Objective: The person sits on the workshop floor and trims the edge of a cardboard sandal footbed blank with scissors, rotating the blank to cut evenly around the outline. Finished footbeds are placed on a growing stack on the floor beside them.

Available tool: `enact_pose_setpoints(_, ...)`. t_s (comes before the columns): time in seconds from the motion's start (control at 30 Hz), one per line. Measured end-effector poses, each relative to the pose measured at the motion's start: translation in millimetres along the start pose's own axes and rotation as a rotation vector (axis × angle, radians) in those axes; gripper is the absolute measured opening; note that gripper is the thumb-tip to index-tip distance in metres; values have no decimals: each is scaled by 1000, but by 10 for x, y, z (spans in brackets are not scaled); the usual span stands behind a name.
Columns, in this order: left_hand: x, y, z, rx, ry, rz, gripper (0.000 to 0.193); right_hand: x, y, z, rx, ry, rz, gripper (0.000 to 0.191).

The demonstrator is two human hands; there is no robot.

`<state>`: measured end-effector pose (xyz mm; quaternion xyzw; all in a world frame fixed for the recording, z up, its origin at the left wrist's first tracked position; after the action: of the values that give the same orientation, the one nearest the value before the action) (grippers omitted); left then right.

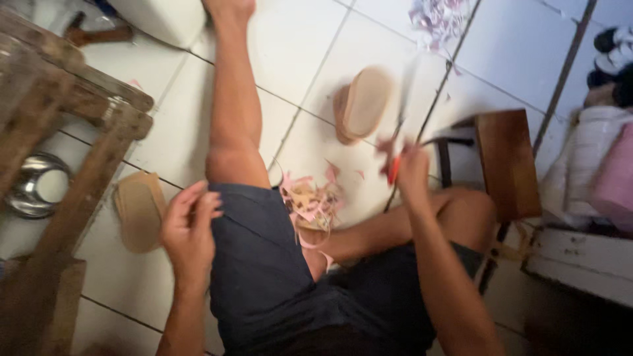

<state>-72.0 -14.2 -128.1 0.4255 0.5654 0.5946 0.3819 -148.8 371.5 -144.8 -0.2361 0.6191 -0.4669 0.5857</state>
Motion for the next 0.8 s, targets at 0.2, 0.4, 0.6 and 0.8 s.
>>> enact_pose_setpoints(0.2, -767, 44, -306, 407, 188, -1082, 64, 404, 211, 680, 138, -303, 183, 33)
enact_pose_setpoints(0.4, -1129, -35, -406, 65, 233, -1161, 69, 719, 349, 1256, 134, -446, 53, 29)
enact_pose_setpoints(0.6, -1272, 61, -268, -347, 239, -405, 40, 855, 279, 1669, 282, -688, -183, 30)
enact_pose_setpoints(0.8, -600, 450, 32, -182, 35, 571, 36, 810, 95, 1901, 154, -850, -252, 50)
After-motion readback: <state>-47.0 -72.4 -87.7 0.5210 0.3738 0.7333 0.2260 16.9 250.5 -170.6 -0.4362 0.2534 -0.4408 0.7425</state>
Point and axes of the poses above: each hand's wrist, its own z-axis away from the middle knuckle, its own x-axis out of the palm, y = z × x, the point moved 3 cm from there along -z, towards the middle knuckle, and after that the axes turned 7 degrees about z, right-handed, at the moved point
